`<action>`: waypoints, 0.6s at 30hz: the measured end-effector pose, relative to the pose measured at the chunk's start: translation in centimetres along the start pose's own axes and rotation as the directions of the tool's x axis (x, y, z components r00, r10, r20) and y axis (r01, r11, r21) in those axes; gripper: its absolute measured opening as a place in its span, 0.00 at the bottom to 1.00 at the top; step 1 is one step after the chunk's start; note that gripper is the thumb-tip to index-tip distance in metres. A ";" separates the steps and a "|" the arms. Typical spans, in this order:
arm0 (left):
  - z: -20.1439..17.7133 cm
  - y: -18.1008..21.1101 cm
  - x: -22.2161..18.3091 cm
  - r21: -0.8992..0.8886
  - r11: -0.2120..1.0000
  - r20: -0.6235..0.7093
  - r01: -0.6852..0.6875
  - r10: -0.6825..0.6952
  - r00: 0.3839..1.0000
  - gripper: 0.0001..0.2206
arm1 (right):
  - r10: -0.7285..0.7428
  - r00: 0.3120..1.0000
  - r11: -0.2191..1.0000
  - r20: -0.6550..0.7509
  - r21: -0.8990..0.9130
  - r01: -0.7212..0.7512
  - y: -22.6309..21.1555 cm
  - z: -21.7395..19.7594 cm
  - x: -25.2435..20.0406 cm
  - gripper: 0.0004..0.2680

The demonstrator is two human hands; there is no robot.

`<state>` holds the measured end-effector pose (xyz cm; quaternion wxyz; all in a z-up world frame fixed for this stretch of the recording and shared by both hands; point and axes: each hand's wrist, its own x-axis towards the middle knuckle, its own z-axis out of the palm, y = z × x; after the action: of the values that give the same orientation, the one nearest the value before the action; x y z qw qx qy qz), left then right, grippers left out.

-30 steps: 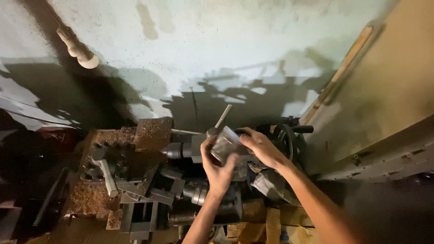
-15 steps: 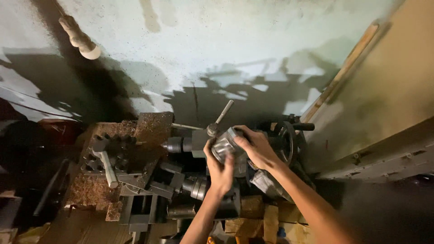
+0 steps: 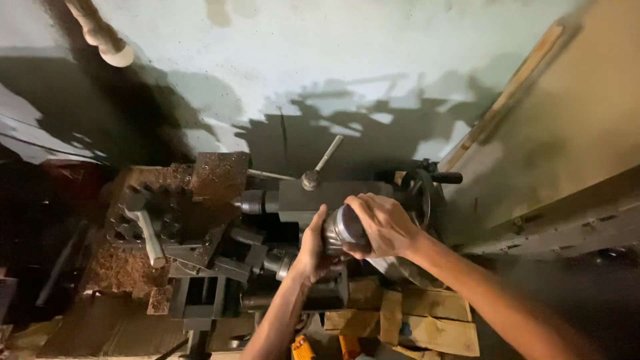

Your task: Repairing motorcycle components by machining parts on a lathe and assembling brake shoes with springs and a hammer

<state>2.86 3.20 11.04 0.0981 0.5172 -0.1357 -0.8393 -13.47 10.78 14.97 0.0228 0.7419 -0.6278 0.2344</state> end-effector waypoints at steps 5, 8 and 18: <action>-1.7 -2.3 5.5 0.276 0.715 0.050 -0.643 0.657 0.752 0.26 | 0.472 0.843 0.847 0.258 0.131 -0.515 -1.0 1.6 1.2 0.28; -2.3 -3.8 6.6 0.464 0.086 0.319 -0.882 0.912 0.257 0.25 | 0.691 0.381 0.346 0.614 0.182 -0.921 -2.6 -0.4 3.5 0.36; 7.5 3.1 2.6 -0.508 0.777 0.162 -0.371 0.509 0.845 0.33 | 0.650 0.697 0.300 0.303 0.740 -0.602 0.6 -1.6 4.0 0.33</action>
<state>-4.90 0.47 13.06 0.3916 0.3033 -0.0649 -0.8663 -14.13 7.52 17.74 -0.3866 0.3577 -0.6891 0.4978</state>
